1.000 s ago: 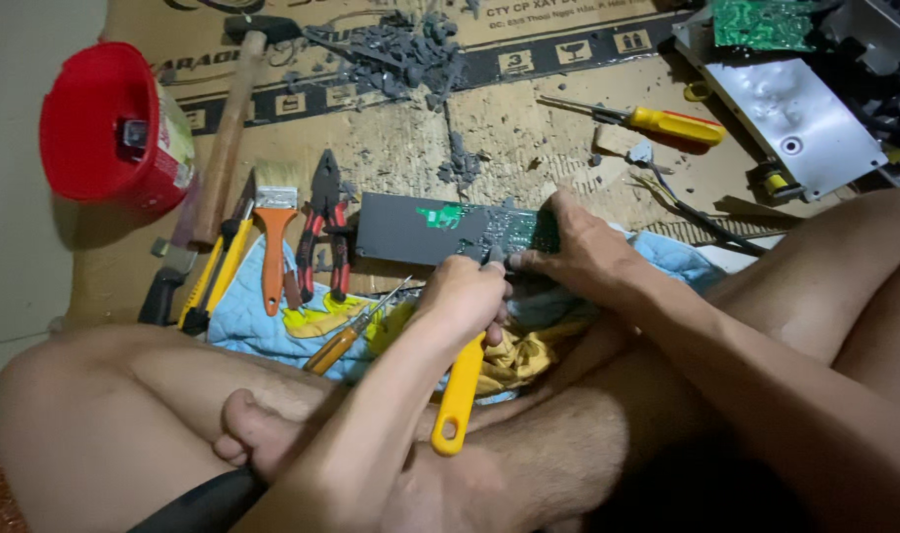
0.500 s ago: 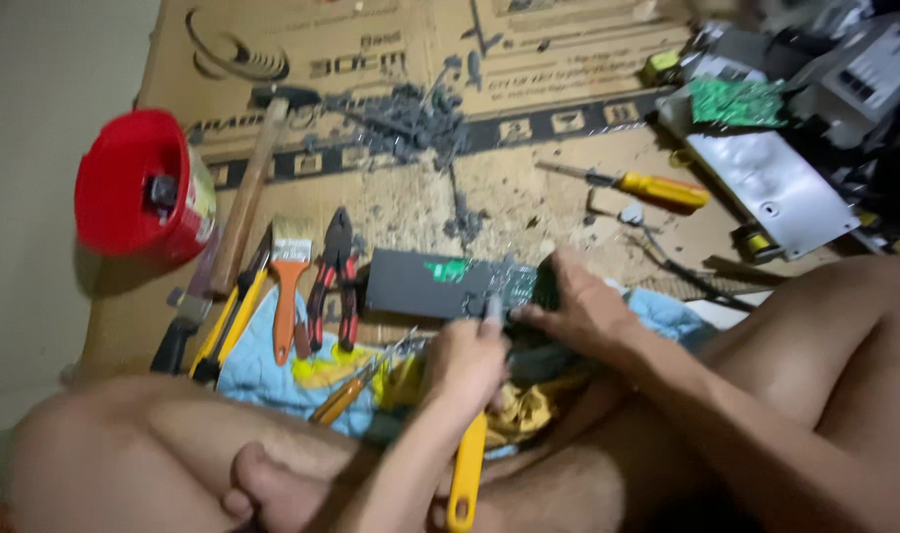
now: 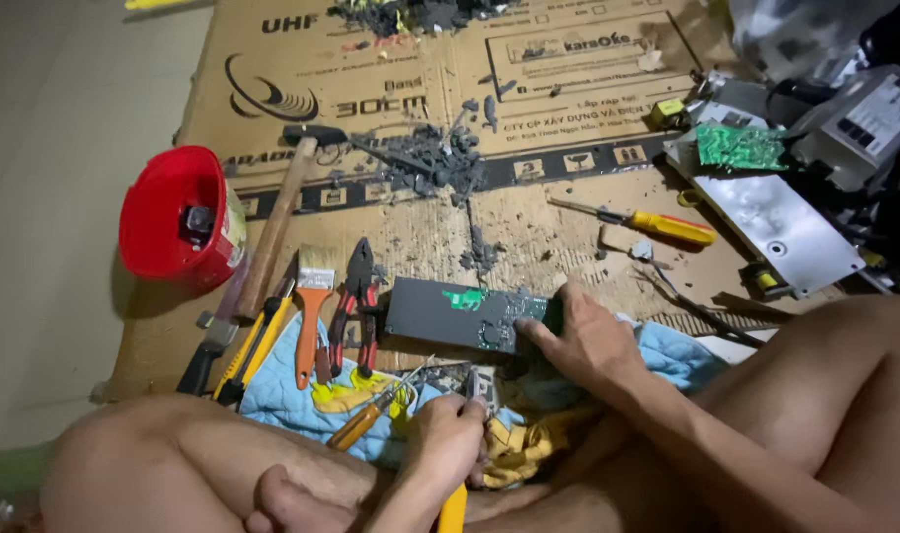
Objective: The person scrapes a green circuit board with a yellow utility knife to remove a dark coating. They hold the board steady with their left hand while scraping with their right hand, occasionally turning the board to access different areas.
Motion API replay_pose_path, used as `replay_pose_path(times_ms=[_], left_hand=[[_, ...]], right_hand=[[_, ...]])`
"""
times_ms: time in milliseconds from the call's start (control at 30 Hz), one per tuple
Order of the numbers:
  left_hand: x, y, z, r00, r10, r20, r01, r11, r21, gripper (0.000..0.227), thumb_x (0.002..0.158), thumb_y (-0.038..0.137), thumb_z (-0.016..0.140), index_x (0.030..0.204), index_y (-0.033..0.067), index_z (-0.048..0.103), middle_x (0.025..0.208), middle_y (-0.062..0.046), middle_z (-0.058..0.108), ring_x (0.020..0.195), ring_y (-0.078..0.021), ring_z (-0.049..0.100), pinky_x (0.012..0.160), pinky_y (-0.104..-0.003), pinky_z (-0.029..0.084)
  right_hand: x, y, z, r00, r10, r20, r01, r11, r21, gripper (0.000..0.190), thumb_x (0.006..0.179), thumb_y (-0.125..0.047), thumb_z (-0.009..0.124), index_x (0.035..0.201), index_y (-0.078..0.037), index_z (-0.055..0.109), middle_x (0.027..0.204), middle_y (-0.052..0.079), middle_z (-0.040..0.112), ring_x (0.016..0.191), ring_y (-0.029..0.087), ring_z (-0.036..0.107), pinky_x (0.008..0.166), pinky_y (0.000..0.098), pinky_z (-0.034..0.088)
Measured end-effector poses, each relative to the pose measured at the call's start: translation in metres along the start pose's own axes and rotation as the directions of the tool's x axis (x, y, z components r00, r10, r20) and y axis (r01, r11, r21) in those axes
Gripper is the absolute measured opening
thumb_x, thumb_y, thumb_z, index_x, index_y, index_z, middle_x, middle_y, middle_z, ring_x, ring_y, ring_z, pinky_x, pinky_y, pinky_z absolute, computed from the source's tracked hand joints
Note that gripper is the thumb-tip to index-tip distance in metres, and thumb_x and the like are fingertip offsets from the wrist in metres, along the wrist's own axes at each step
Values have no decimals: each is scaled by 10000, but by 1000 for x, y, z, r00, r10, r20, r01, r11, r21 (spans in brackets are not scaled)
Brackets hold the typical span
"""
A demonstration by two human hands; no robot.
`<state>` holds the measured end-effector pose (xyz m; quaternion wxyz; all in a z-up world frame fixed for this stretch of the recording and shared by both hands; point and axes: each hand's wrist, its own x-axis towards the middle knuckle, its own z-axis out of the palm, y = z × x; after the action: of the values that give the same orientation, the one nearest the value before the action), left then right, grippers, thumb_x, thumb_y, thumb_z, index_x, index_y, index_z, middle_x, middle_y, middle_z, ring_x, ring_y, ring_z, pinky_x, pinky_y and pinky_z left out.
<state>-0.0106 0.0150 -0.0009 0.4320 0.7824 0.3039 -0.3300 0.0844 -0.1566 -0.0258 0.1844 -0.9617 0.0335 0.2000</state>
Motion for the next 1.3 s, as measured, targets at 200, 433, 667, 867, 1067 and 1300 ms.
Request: replay_pose_path(times_ms=[200,433,667,867,1067,1300], left_hand=[[-7,2,-4,999,-5,36,6,999,-36,363,1047,368,467,924,97,675,702,-25,686,423,-158,625,464,-272,486],[-27,6,-8,999,26,22,-27,999,30,350,1037,392,465,856,135,618,659,2,660,457,-157,635,574,-288,527],[-2,-20,-1,996,20,-85,-69,779,-623,303,1023,287,562,898,27,657,557,-91,509,300,-220,452,314,-305,297],[-1,-19,-53,999,-36,-27,4,674,-739,290,1028,291,572,871,54,632,591,-80,511,321,-212,437,316,-314,250],[1,-17,-81,998,-57,3,39,637,-770,269,1023,280,630,880,54,659,563,-75,473,347,-204,418,341,-320,257],[14,-18,-76,994,-109,-5,68,653,-754,291,1005,318,657,909,46,700,584,-65,494,351,-190,427,348,-316,273]], right_hand=[[2,11,9,994,-71,-82,72,997,7,485,940,-561,520,1169,-142,436,1135,173,680,1007,439,649,847,592,476],[-3,16,21,973,-140,-184,120,986,-115,592,957,-578,571,1329,-130,458,1122,181,555,912,296,600,784,452,542],[-61,-58,6,974,-80,-213,119,977,175,249,986,-375,572,977,-131,619,927,65,618,801,178,587,745,330,524],[-50,-96,37,881,189,433,-466,198,862,507,973,-452,639,798,23,661,645,151,597,554,263,535,575,375,447],[-37,-133,25,668,214,712,-568,-472,675,691,935,-592,661,1158,55,567,999,200,634,884,301,630,835,379,561],[21,-123,58,519,226,824,-585,-608,536,748,806,-682,761,1130,-57,507,971,157,543,783,266,529,716,372,521]])
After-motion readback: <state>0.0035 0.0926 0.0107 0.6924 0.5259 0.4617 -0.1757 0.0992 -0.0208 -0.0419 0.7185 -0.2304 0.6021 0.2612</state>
